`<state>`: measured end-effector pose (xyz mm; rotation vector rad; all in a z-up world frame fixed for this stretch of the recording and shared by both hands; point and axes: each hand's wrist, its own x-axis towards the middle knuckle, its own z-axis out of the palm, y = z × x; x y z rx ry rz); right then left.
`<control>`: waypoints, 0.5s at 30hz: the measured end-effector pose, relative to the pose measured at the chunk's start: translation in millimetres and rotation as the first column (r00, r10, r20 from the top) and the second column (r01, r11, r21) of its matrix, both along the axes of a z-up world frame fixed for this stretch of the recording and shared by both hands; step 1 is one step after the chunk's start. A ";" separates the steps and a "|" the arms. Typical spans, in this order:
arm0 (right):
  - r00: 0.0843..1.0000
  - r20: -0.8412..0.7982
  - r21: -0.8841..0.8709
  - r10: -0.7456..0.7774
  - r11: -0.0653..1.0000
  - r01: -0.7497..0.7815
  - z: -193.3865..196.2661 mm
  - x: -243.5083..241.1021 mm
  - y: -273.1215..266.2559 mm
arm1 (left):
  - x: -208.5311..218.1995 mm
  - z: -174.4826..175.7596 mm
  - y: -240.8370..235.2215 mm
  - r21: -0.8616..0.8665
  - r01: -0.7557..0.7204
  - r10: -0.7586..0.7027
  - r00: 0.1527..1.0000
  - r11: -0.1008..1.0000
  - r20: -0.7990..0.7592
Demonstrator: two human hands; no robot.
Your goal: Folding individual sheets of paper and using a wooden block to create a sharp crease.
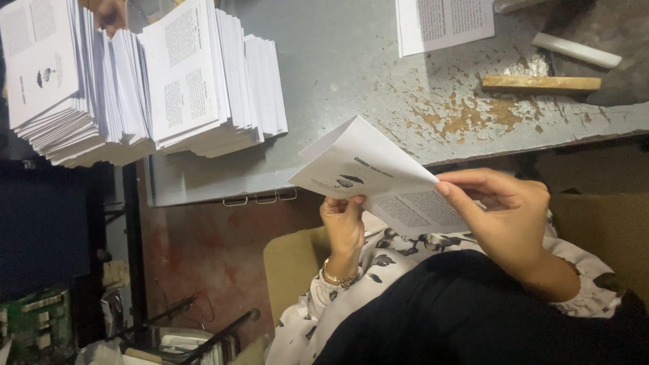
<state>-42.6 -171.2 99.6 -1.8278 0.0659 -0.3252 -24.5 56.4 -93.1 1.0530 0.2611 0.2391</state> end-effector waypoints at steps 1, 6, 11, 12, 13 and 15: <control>1.000 -0.001 0.000 0.000 1.000 0.000 1.4 0.2 0.8 | 0.1 0.9 0.0 0.000 0.000 0.000 1.000 1.000 -0.001; 0.993 0.117 -0.084 -0.022 0.996 0.032 -1.2 -1.8 0.8 | -0.8 5.5 -0.7 0.040 0.006 -0.005 1.000 0.999 -0.024; 0.987 0.162 -0.144 -0.007 0.989 0.031 -1.9 -0.8 -0.3 | 0.4 14.2 -2.6 0.065 0.004 -0.001 0.999 0.998 -0.046; 0.987 0.158 -0.154 -0.007 0.988 0.032 -1.5 0.0 -0.2 | 1.1 11.5 -1.6 0.064 -0.008 0.011 0.998 0.998 -0.060; 0.987 0.160 -0.156 -0.005 0.987 0.030 -1.2 0.0 0.2 | 0.0 15.2 -1.3 0.062 -0.010 0.014 0.998 0.998 -0.058; 0.994 0.105 -0.111 -0.019 0.993 0.030 -0.9 3.3 0.2 | 2.7 22.2 -1.5 0.123 -0.011 0.022 0.996 0.992 -0.091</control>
